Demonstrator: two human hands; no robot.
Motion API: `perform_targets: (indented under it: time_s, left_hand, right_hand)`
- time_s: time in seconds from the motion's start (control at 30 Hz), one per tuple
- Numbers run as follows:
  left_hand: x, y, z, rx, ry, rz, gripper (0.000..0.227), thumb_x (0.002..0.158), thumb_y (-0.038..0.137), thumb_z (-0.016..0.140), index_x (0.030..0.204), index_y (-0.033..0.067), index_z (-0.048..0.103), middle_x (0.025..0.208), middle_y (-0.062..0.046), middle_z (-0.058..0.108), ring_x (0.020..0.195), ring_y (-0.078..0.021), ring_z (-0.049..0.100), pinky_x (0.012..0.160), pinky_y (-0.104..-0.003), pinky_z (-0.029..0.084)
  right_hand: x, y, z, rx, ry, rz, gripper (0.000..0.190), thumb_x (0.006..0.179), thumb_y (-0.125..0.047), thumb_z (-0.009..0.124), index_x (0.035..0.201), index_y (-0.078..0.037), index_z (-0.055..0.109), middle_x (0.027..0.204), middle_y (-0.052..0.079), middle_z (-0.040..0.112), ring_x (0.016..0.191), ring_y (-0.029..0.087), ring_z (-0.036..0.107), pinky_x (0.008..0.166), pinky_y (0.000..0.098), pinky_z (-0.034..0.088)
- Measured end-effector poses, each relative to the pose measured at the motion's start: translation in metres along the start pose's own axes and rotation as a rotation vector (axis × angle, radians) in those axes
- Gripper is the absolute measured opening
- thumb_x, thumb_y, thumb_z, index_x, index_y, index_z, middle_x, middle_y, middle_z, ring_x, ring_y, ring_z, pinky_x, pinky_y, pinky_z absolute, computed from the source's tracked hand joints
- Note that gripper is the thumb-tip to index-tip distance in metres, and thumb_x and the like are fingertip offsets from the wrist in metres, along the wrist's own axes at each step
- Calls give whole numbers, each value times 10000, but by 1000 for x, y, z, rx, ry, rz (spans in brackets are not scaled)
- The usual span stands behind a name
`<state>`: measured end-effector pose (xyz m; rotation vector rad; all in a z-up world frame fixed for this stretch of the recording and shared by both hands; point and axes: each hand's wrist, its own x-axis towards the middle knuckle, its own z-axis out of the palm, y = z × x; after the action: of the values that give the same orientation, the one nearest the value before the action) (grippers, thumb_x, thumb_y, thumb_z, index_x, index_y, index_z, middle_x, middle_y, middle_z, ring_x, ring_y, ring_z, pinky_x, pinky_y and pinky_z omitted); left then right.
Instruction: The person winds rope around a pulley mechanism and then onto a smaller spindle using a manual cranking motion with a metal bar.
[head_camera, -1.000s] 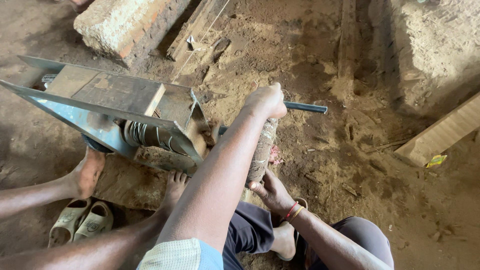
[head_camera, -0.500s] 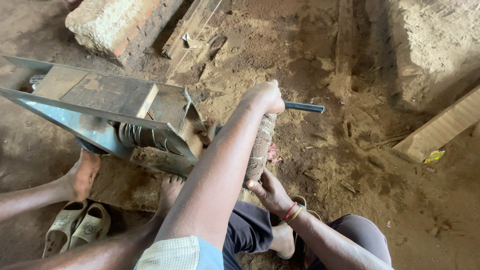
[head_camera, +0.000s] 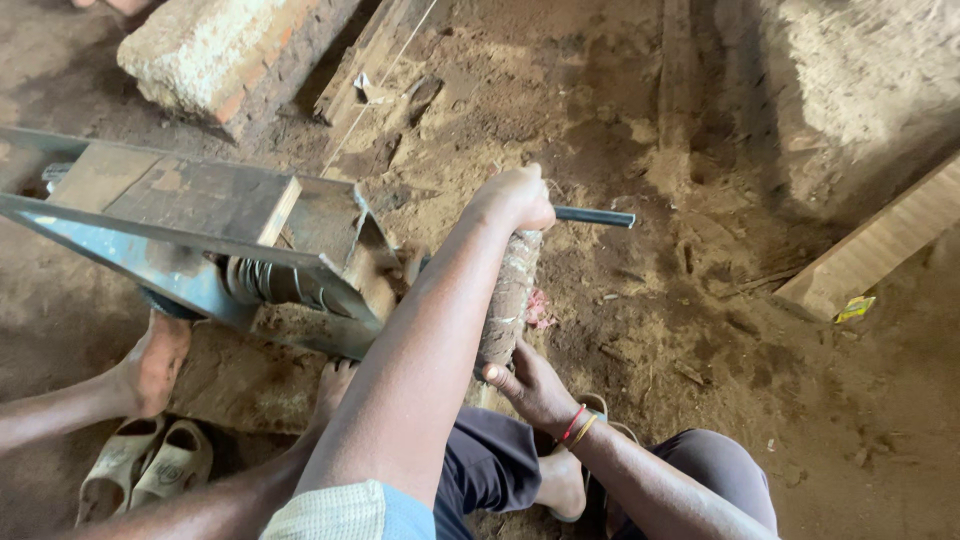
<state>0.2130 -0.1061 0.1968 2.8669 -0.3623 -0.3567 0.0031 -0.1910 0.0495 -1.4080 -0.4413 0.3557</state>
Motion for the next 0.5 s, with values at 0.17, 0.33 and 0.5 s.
perform_targets:
  time_s: [0.17, 0.33, 0.5]
  left_hand:
    - [-1, -1, -2, -18, -21, -17, 439, 838, 200, 700, 1225, -4, 665, 1176, -227, 709, 1070, -354, 707, 944, -445, 565]
    - [-9, 7, -12, -63, -129, -105, 495, 842, 174, 699, 1279, -36, 600, 1096, -189, 750, 985, -298, 764, 894, -436, 615]
    - [-12, 7, -14, -55, -103, -86, 561, 831, 200, 738, 1314, -23, 559, 1147, -202, 715, 1029, -315, 724, 946, -443, 571]
  right_hand:
    - [0, -9, -3, -106, 0, 1, 966, 898, -603, 654, 1558, 17, 316, 1536, 186, 515, 1428, 241, 480, 1177, 402, 394]
    - [-2, -8, -12, -340, 10, -81, 1181, 834, -743, 657, 1602, 20, 185, 1582, 241, 439, 1491, 293, 425, 1197, 419, 357]
    - [-10, 34, -14, -401, 98, -98, 1297, 800, -777, 665, 1621, 29, 66, 1604, 294, 333, 1512, 347, 329, 1208, 471, 292]
